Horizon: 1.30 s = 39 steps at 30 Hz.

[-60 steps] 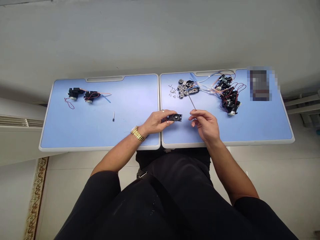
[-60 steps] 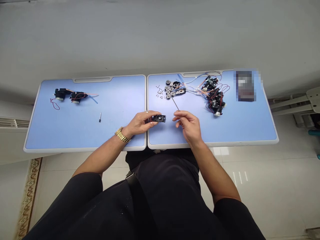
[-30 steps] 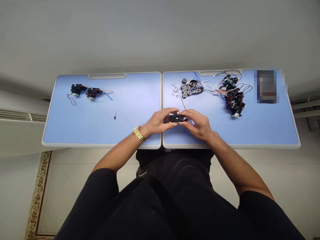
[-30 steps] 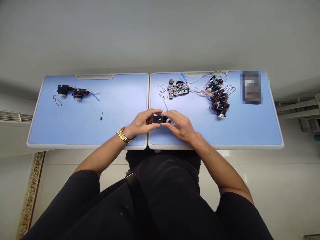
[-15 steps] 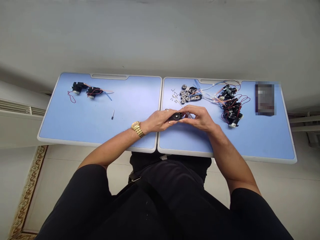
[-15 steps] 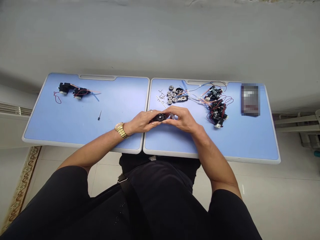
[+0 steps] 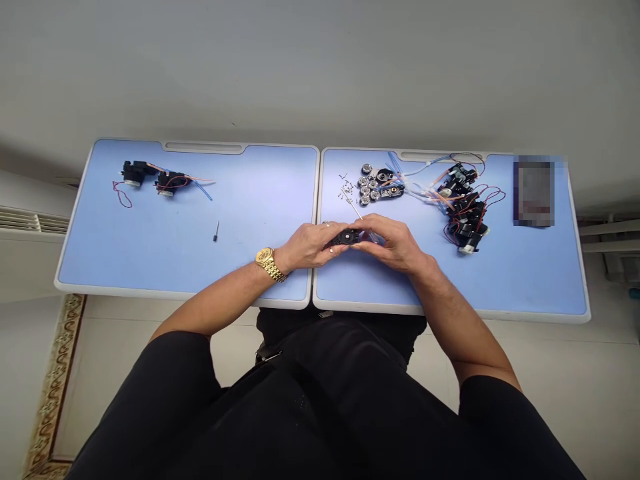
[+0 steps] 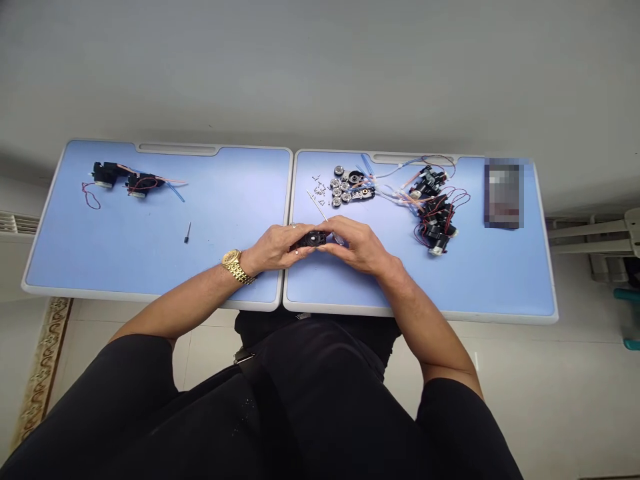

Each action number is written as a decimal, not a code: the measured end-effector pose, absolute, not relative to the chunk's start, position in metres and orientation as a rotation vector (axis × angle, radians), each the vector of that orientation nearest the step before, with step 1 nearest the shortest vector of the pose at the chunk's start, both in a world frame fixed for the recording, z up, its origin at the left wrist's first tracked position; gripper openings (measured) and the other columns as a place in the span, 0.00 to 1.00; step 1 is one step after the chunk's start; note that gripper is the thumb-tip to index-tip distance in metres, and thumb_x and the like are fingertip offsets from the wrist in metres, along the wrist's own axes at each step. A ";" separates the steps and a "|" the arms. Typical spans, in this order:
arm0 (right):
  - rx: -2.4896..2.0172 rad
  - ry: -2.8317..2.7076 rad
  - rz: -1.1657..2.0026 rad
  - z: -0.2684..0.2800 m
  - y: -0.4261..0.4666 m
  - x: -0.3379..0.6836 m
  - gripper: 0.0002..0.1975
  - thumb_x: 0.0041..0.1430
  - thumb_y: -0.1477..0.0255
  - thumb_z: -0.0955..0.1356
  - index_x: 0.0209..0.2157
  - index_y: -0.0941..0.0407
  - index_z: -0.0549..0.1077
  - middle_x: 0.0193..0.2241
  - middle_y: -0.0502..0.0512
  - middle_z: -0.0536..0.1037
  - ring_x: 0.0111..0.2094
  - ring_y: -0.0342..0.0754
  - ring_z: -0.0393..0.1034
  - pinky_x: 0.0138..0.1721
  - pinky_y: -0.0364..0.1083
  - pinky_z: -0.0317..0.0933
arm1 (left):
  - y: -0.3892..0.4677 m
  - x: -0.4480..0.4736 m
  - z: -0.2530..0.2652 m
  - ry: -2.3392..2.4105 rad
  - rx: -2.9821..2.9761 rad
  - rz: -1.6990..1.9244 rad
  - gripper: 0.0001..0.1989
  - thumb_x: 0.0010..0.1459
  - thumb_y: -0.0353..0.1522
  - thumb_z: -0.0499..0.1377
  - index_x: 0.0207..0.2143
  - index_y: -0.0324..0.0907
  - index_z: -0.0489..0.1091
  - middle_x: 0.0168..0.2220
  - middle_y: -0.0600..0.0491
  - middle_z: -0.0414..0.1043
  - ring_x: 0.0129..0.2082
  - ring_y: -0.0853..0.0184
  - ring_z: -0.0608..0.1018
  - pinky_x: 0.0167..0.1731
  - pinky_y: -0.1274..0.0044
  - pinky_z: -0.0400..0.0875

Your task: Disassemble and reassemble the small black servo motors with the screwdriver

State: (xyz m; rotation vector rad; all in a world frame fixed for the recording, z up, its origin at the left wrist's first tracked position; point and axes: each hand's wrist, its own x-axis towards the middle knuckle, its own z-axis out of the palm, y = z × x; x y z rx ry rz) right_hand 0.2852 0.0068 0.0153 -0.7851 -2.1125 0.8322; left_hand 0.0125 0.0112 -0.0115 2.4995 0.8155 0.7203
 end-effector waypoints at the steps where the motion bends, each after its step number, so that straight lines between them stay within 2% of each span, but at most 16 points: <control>1: -0.796 -2.110 0.809 0.018 0.006 0.286 0.19 0.72 0.61 0.76 0.60 0.51 0.79 0.48 0.59 0.86 0.46 0.52 0.81 0.49 0.52 0.77 | 0.010 0.013 -0.011 0.833 2.502 0.736 0.24 0.81 0.47 0.51 0.66 0.41 0.69 0.42 0.49 0.84 0.36 0.64 0.84 0.35 0.74 0.76; 3: -0.862 -2.065 0.731 0.025 0.002 0.290 0.18 0.71 0.63 0.76 0.59 0.51 0.79 0.46 0.57 0.86 0.44 0.52 0.82 0.48 0.52 0.76 | 0.010 0.015 -0.010 0.855 2.498 0.742 0.23 0.81 0.46 0.51 0.64 0.40 0.69 0.41 0.49 0.84 0.35 0.64 0.84 0.35 0.74 0.76; 8: -1.021 -1.880 0.543 0.054 -0.016 0.298 0.17 0.77 0.72 0.69 0.63 0.49 0.79 0.34 0.49 0.86 0.34 0.47 0.82 0.41 0.47 0.76 | 0.011 0.015 -0.004 0.846 2.473 0.653 0.20 0.80 0.44 0.52 0.61 0.41 0.72 0.39 0.50 0.84 0.34 0.65 0.83 0.34 0.74 0.75; 12: -0.970 -1.905 0.439 0.080 -0.032 0.291 0.12 0.71 0.73 0.74 0.53 0.49 0.85 0.32 0.49 0.86 0.29 0.46 0.78 0.33 0.47 0.72 | 0.013 0.014 -0.001 0.823 2.435 0.614 0.18 0.78 0.42 0.54 0.60 0.41 0.72 0.39 0.50 0.84 0.33 0.65 0.83 0.36 0.75 0.75; 15: -0.996 -1.920 0.400 0.091 -0.039 0.283 0.09 0.70 0.75 0.74 0.48 0.50 0.84 0.32 0.49 0.85 0.27 0.45 0.76 0.31 0.46 0.70 | 0.014 0.014 0.000 0.800 2.398 0.609 0.18 0.78 0.42 0.55 0.60 0.41 0.72 0.39 0.51 0.84 0.32 0.66 0.82 0.35 0.75 0.74; 22: -1.100 -2.060 0.174 0.093 -0.042 0.281 0.04 0.70 0.75 0.72 0.44 0.53 0.80 0.31 0.49 0.84 0.24 0.43 0.74 0.30 0.44 0.67 | 0.014 0.015 0.002 0.793 2.383 0.597 0.17 0.77 0.42 0.55 0.56 0.42 0.74 0.37 0.52 0.83 0.31 0.67 0.81 0.34 0.75 0.72; 27: -1.118 -2.140 0.057 0.096 -0.044 0.284 0.04 0.71 0.77 0.71 0.44 0.53 0.78 0.32 0.50 0.86 0.26 0.44 0.77 0.31 0.45 0.65 | 0.014 0.015 0.000 0.801 2.413 0.600 0.18 0.78 0.42 0.55 0.58 0.42 0.74 0.37 0.52 0.84 0.32 0.66 0.82 0.35 0.75 0.72; 31: -1.127 -2.192 -0.065 0.100 -0.046 0.286 0.05 0.71 0.77 0.71 0.42 0.53 0.79 0.29 0.50 0.84 0.27 0.45 0.77 0.30 0.46 0.63 | 0.013 0.015 -0.003 0.806 2.428 0.628 0.18 0.78 0.42 0.55 0.59 0.42 0.75 0.38 0.52 0.84 0.32 0.66 0.82 0.35 0.75 0.72; 39: -1.069 -2.298 -0.126 0.105 -0.044 0.283 0.06 0.74 0.77 0.70 0.41 0.54 0.78 0.29 0.50 0.84 0.29 0.46 0.77 0.33 0.47 0.63 | 0.013 0.015 -0.005 0.809 2.446 0.628 0.18 0.78 0.42 0.55 0.60 0.42 0.75 0.38 0.52 0.84 0.33 0.65 0.83 0.35 0.75 0.72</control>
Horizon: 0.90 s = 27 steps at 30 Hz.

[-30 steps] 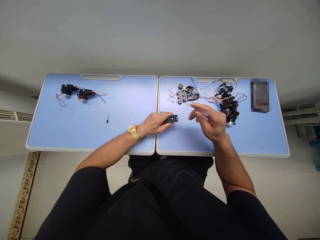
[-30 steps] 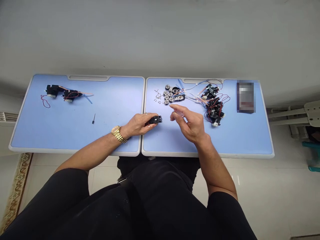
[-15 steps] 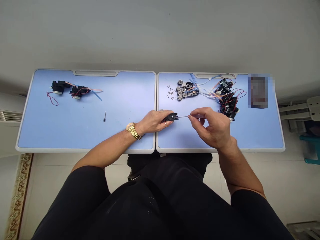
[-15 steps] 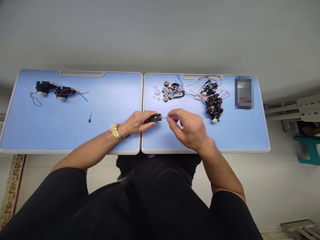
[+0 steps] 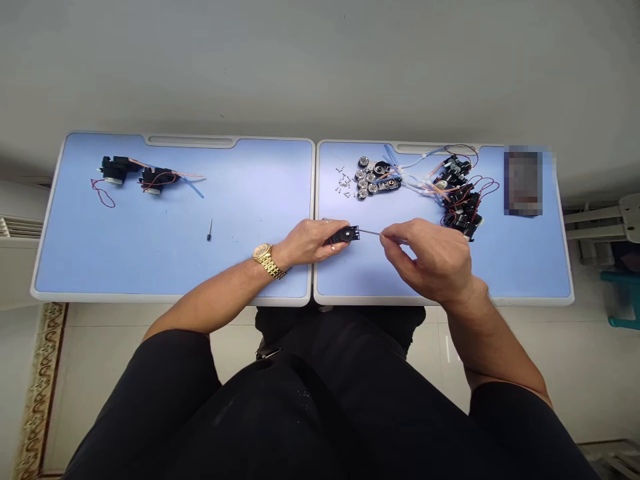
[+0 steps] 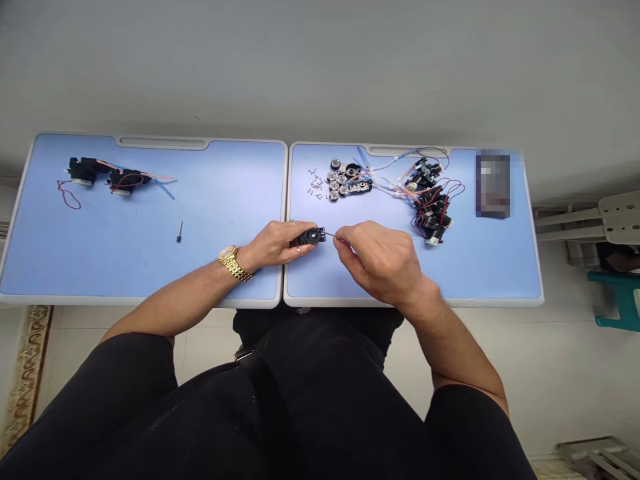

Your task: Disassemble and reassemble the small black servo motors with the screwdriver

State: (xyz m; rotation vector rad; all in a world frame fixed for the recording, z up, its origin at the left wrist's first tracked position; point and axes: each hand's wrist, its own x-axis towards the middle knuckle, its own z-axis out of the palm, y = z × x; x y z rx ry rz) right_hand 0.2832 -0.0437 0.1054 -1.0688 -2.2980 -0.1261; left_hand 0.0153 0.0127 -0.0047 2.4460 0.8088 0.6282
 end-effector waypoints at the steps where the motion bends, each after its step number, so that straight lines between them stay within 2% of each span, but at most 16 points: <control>1: -1.065 -2.305 -0.127 0.105 -0.043 0.283 0.06 0.74 0.77 0.70 0.41 0.54 0.78 0.29 0.50 0.84 0.29 0.46 0.77 0.33 0.47 0.63 | 0.013 0.015 -0.005 0.809 2.446 0.627 0.18 0.78 0.42 0.55 0.60 0.42 0.75 0.38 0.52 0.84 0.33 0.65 0.83 0.35 0.75 0.72; 14: -1.073 -2.372 -0.089 0.106 -0.042 0.281 0.06 0.75 0.76 0.68 0.42 0.53 0.77 0.31 0.51 0.84 0.31 0.47 0.76 0.35 0.48 0.61 | 0.013 0.016 -0.002 0.817 2.418 0.590 0.18 0.77 0.42 0.54 0.58 0.42 0.75 0.37 0.52 0.82 0.33 0.65 0.82 0.35 0.74 0.72; 17: -1.124 -2.482 -0.055 0.114 -0.044 0.281 0.08 0.76 0.75 0.67 0.40 0.52 0.76 0.31 0.52 0.82 0.32 0.48 0.73 0.34 0.50 0.58 | 0.013 0.016 -0.001 0.819 2.409 0.585 0.17 0.77 0.42 0.55 0.57 0.43 0.75 0.36 0.52 0.82 0.33 0.65 0.82 0.35 0.75 0.72; 23: -1.087 -2.837 -0.015 0.143 -0.038 0.275 0.12 0.75 0.81 0.62 0.39 0.54 0.74 0.33 0.56 0.78 0.33 0.51 0.67 0.33 0.51 0.53 | 0.014 0.016 -0.001 0.826 2.406 0.561 0.16 0.76 0.41 0.55 0.57 0.43 0.74 0.39 0.51 0.83 0.35 0.64 0.83 0.36 0.74 0.72; 27: -1.097 -2.906 -0.035 0.154 -0.029 0.267 0.13 0.78 0.76 0.62 0.38 0.54 0.72 0.30 0.55 0.76 0.30 0.49 0.65 0.30 0.51 0.46 | 0.014 0.016 -0.002 0.813 2.402 0.575 0.15 0.76 0.41 0.55 0.55 0.43 0.74 0.37 0.52 0.82 0.35 0.63 0.82 0.35 0.74 0.71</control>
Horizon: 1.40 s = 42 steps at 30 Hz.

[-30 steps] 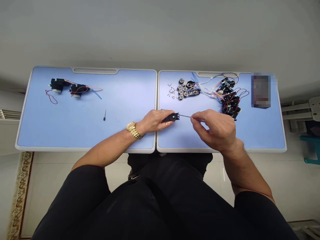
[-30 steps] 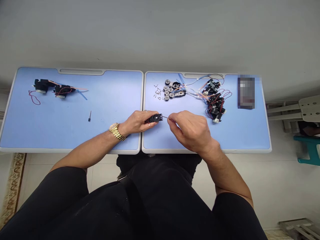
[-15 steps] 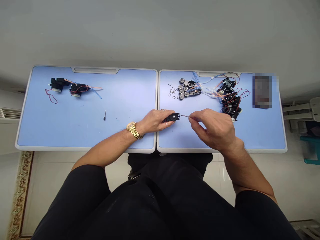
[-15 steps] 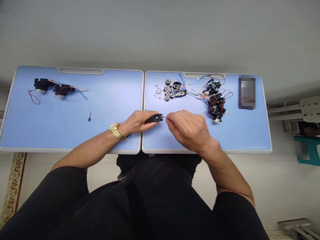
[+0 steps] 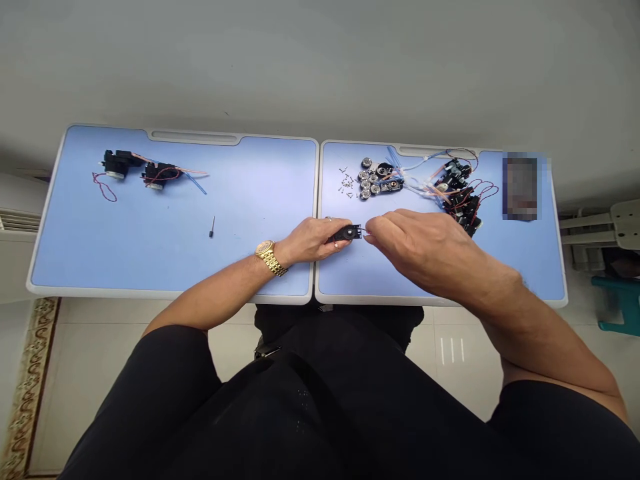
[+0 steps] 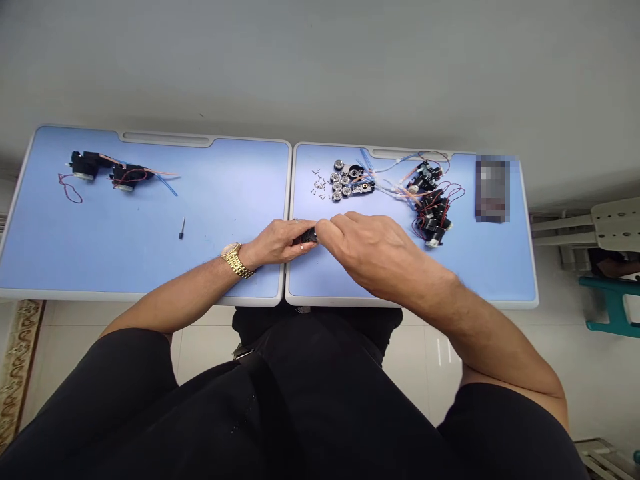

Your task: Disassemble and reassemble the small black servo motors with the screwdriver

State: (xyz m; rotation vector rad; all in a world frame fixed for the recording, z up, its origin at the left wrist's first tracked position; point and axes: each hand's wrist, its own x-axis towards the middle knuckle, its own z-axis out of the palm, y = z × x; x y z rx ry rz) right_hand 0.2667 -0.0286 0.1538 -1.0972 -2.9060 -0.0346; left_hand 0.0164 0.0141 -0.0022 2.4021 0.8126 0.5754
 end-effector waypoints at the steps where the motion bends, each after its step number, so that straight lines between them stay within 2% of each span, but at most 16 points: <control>1: -1.104 -2.907 -0.050 0.154 -0.026 0.264 0.13 0.79 0.74 0.62 0.37 0.54 0.72 0.29 0.55 0.76 0.28 0.48 0.64 0.30 0.51 0.44 | 0.014 0.017 -0.003 0.802 2.399 0.583 0.15 0.76 0.41 0.55 0.54 0.43 0.74 0.37 0.52 0.82 0.34 0.64 0.82 0.34 0.74 0.70; 8: -1.194 -2.810 -0.165 0.154 -0.011 0.257 0.21 0.81 0.62 0.62 0.31 0.53 0.71 0.22 0.52 0.73 0.24 0.46 0.62 0.29 0.51 0.39 | 0.014 0.017 -0.003 0.773 2.345 0.587 0.15 0.76 0.40 0.56 0.54 0.43 0.74 0.35 0.52 0.81 0.33 0.64 0.81 0.34 0.74 0.69; 12: -1.118 -2.851 -0.132 0.154 -0.007 0.264 0.19 0.81 0.68 0.61 0.34 0.54 0.74 0.29 0.55 0.78 0.29 0.47 0.67 0.30 0.50 0.44 | 0.015 0.017 -0.001 0.754 2.321 0.580 0.14 0.76 0.40 0.55 0.52 0.43 0.75 0.37 0.52 0.82 0.34 0.64 0.81 0.35 0.74 0.69; 14: -1.066 -2.863 -0.094 0.152 -0.005 0.269 0.19 0.82 0.68 0.61 0.34 0.54 0.74 0.28 0.54 0.78 0.29 0.47 0.67 0.31 0.50 0.46 | 0.015 0.017 -0.001 0.765 2.318 0.577 0.14 0.76 0.40 0.55 0.52 0.43 0.75 0.36 0.52 0.82 0.34 0.64 0.81 0.35 0.74 0.69; 18: -1.060 -2.830 -0.020 0.144 -0.002 0.272 0.22 0.82 0.59 0.63 0.31 0.53 0.71 0.22 0.51 0.73 0.24 0.46 0.63 0.29 0.50 0.43 | 0.014 0.018 -0.002 0.786 2.318 0.591 0.15 0.76 0.42 0.55 0.52 0.43 0.75 0.35 0.53 0.80 0.33 0.64 0.80 0.34 0.74 0.69; 21: -1.157 -2.819 -0.027 0.142 -0.004 0.269 0.23 0.82 0.55 0.62 0.33 0.52 0.71 0.18 0.49 0.70 0.20 0.46 0.58 0.28 0.50 0.40 | 0.014 0.018 -0.004 0.785 2.312 0.592 0.15 0.76 0.43 0.55 0.53 0.43 0.75 0.35 0.53 0.81 0.32 0.65 0.80 0.33 0.74 0.68; 25: -1.230 -2.877 0.029 0.150 -0.006 0.263 0.16 0.81 0.61 0.61 0.40 0.53 0.72 0.21 0.50 0.73 0.20 0.46 0.56 0.29 0.50 0.41 | 0.015 0.018 -0.003 0.770 2.322 0.611 0.16 0.76 0.42 0.55 0.52 0.43 0.75 0.35 0.52 0.81 0.32 0.65 0.80 0.33 0.74 0.69; 28: -1.237 -2.948 0.077 0.158 -0.004 0.261 0.10 0.79 0.68 0.61 0.40 0.52 0.70 0.23 0.50 0.72 0.22 0.46 0.53 0.29 0.51 0.42 | 0.014 0.018 0.000 0.762 2.313 0.590 0.14 0.76 0.40 0.54 0.51 0.43 0.75 0.36 0.52 0.81 0.33 0.65 0.80 0.34 0.74 0.70; 30: -1.230 -2.978 0.028 0.160 -0.001 0.262 0.10 0.78 0.69 0.62 0.38 0.51 0.68 0.21 0.48 0.69 0.21 0.46 0.48 0.28 0.51 0.40 | 0.014 0.018 0.001 0.770 2.309 0.581 0.14 0.75 0.40 0.55 0.51 0.44 0.75 0.37 0.52 0.82 0.33 0.65 0.80 0.35 0.74 0.70; 33: -1.231 -2.972 -0.098 0.157 0.001 0.262 0.13 0.80 0.64 0.62 0.37 0.52 0.68 0.18 0.47 0.64 0.19 0.44 0.43 0.28 0.50 0.37 | 0.014 0.018 0.000 0.782 2.319 0.580 0.15 0.76 0.41 0.55 0.52 0.44 0.76 0.37 0.52 0.82 0.34 0.64 0.81 0.34 0.74 0.70; 36: -1.288 -2.896 -0.137 0.154 -0.001 0.261 0.18 0.81 0.59 0.62 0.35 0.52 0.67 0.17 0.47 0.64 0.19 0.43 0.47 0.29 0.50 0.37 | 0.015 0.018 -0.001 0.772 2.311 0.588 0.15 0.76 0.42 0.55 0.54 0.44 0.75 0.37 0.52 0.82 0.33 0.65 0.80 0.34 0.74 0.70; 38: -1.309 -2.829 -0.079 0.153 -0.002 0.260 0.18 0.80 0.57 0.64 0.36 0.52 0.67 0.18 0.49 0.67 0.20 0.44 0.52 0.30 0.50 0.38 | 0.015 0.018 -0.001 0.759 2.303 0.594 0.15 0.76 0.42 0.54 0.53 0.44 0.75 0.37 0.52 0.82 0.32 0.65 0.80 0.33 0.74 0.69; 42: -1.193 -2.845 0.083 0.154 -0.002 0.259 0.11 0.80 0.66 0.64 0.38 0.52 0.68 0.27 0.53 0.75 0.26 0.48 0.61 0.30 0.50 0.42 | 0.014 0.017 -0.001 0.756 2.311 0.602 0.14 0.75 0.40 0.54 0.49 0.43 0.75 0.35 0.52 0.81 0.32 0.65 0.80 0.33 0.74 0.68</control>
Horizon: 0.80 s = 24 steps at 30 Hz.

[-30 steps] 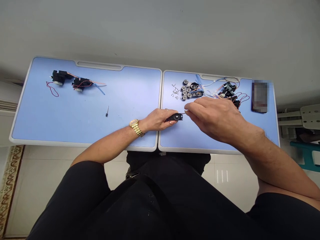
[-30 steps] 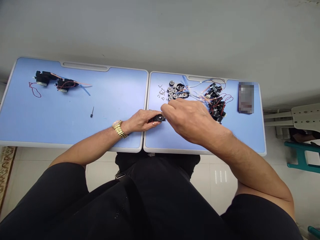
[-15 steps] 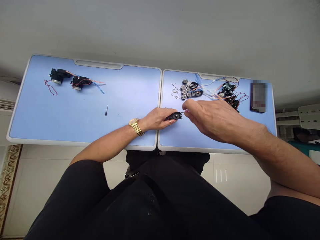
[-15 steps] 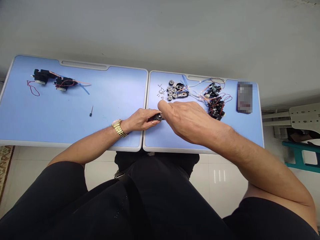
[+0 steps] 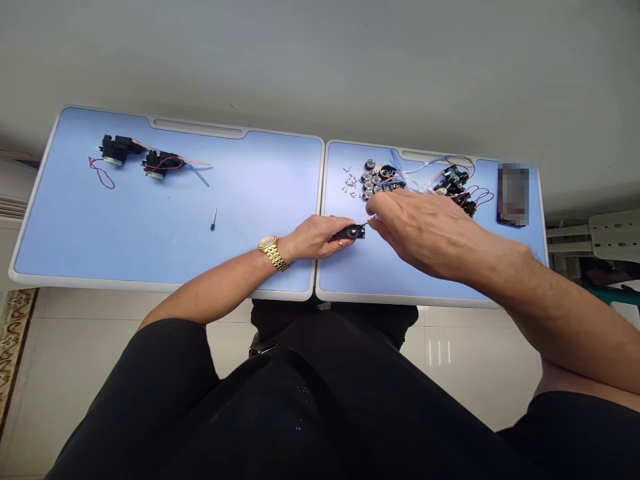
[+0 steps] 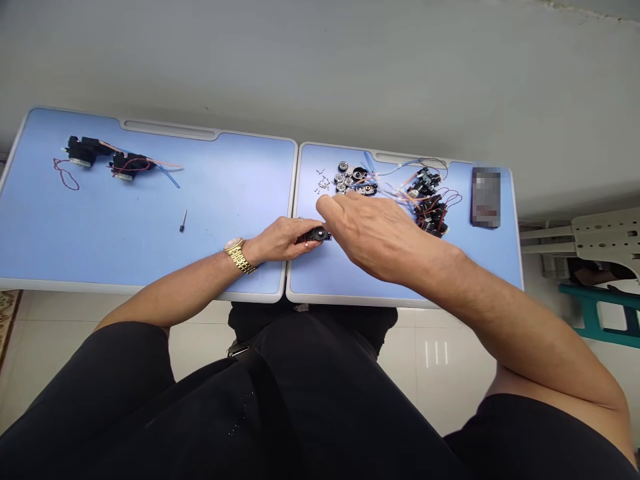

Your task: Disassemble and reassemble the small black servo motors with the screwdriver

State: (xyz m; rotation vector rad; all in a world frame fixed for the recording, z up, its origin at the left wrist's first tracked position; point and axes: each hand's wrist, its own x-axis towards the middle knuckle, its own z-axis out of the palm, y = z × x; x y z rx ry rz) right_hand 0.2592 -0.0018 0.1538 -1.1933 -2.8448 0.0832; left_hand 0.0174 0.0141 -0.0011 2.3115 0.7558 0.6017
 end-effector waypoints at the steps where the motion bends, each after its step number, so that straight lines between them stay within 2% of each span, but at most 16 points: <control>1: -1.156 -2.869 0.100 0.153 -0.001 0.259 0.11 0.79 0.68 0.63 0.37 0.51 0.69 0.27 0.54 0.76 0.26 0.48 0.62 0.30 0.50 0.43 | 0.014 0.017 -0.001 0.764 2.315 0.600 0.14 0.75 0.40 0.54 0.50 0.43 0.75 0.36 0.52 0.81 0.32 0.65 0.80 0.33 0.74 0.68; 5: -1.169 -2.933 0.035 0.152 -0.001 0.257 0.11 0.78 0.68 0.64 0.37 0.52 0.70 0.23 0.53 0.76 0.22 0.47 0.59 0.29 0.50 0.41 | 0.016 0.017 -0.003 0.796 2.336 0.577 0.15 0.75 0.42 0.54 0.51 0.43 0.75 0.37 0.50 0.82 0.35 0.63 0.82 0.35 0.74 0.71; 8: -1.342 -2.982 -0.046 0.162 -0.005 0.249 0.08 0.77 0.69 0.66 0.41 0.55 0.73 0.23 0.55 0.78 0.22 0.48 0.63 0.31 0.50 0.43 | 0.017 0.018 0.002 0.751 2.347 0.617 0.17 0.75 0.43 0.54 0.51 0.43 0.76 0.39 0.49 0.84 0.37 0.61 0.84 0.36 0.74 0.73; 10: -1.427 -3.035 -0.020 0.172 -0.008 0.240 0.05 0.77 0.73 0.66 0.44 0.56 0.73 0.26 0.56 0.81 0.25 0.48 0.67 0.32 0.50 0.46 | 0.017 0.017 0.007 0.717 2.339 0.653 0.16 0.75 0.43 0.54 0.52 0.45 0.77 0.41 0.49 0.85 0.38 0.62 0.85 0.37 0.75 0.75; 13: -1.381 -3.071 0.027 0.181 -0.003 0.232 0.09 0.78 0.79 0.61 0.52 0.56 0.69 0.37 0.56 0.82 0.35 0.49 0.72 0.34 0.48 0.51 | 0.025 0.014 0.008 0.717 2.337 0.725 0.14 0.73 0.43 0.56 0.48 0.47 0.78 0.31 0.53 0.81 0.26 0.64 0.79 0.30 0.75 0.72; 16: -1.282 -3.086 0.080 0.180 0.007 0.236 0.12 0.76 0.84 0.60 0.53 0.54 0.66 0.46 0.57 0.80 0.43 0.50 0.72 0.35 0.48 0.52 | 0.034 0.013 0.011 0.791 2.337 0.637 0.15 0.73 0.44 0.56 0.40 0.46 0.75 0.25 0.55 0.75 0.22 0.65 0.75 0.27 0.74 0.69; 18: -1.240 -3.109 0.107 0.178 0.009 0.239 0.13 0.76 0.85 0.59 0.52 0.54 0.65 0.44 0.56 0.79 0.42 0.50 0.71 0.34 0.49 0.51 | 0.034 0.013 0.016 0.811 2.343 0.594 0.16 0.72 0.45 0.55 0.40 0.45 0.75 0.27 0.55 0.76 0.22 0.65 0.74 0.28 0.74 0.69; 21: -1.219 -3.123 0.163 0.176 0.009 0.239 0.13 0.77 0.85 0.59 0.52 0.54 0.65 0.38 0.52 0.78 0.36 0.48 0.68 0.34 0.50 0.47 | 0.031 0.014 0.023 0.850 2.350 0.573 0.17 0.71 0.45 0.55 0.46 0.46 0.77 0.29 0.55 0.79 0.23 0.64 0.76 0.30 0.74 0.70; 24: -1.314 -3.108 0.190 0.180 0.007 0.235 0.12 0.78 0.84 0.59 0.52 0.55 0.66 0.33 0.49 0.77 0.31 0.47 0.65 0.34 0.49 0.46 | 0.031 0.016 0.024 0.888 2.345 0.563 0.17 0.70 0.47 0.55 0.47 0.48 0.78 0.32 0.56 0.83 0.23 0.65 0.77 0.29 0.74 0.70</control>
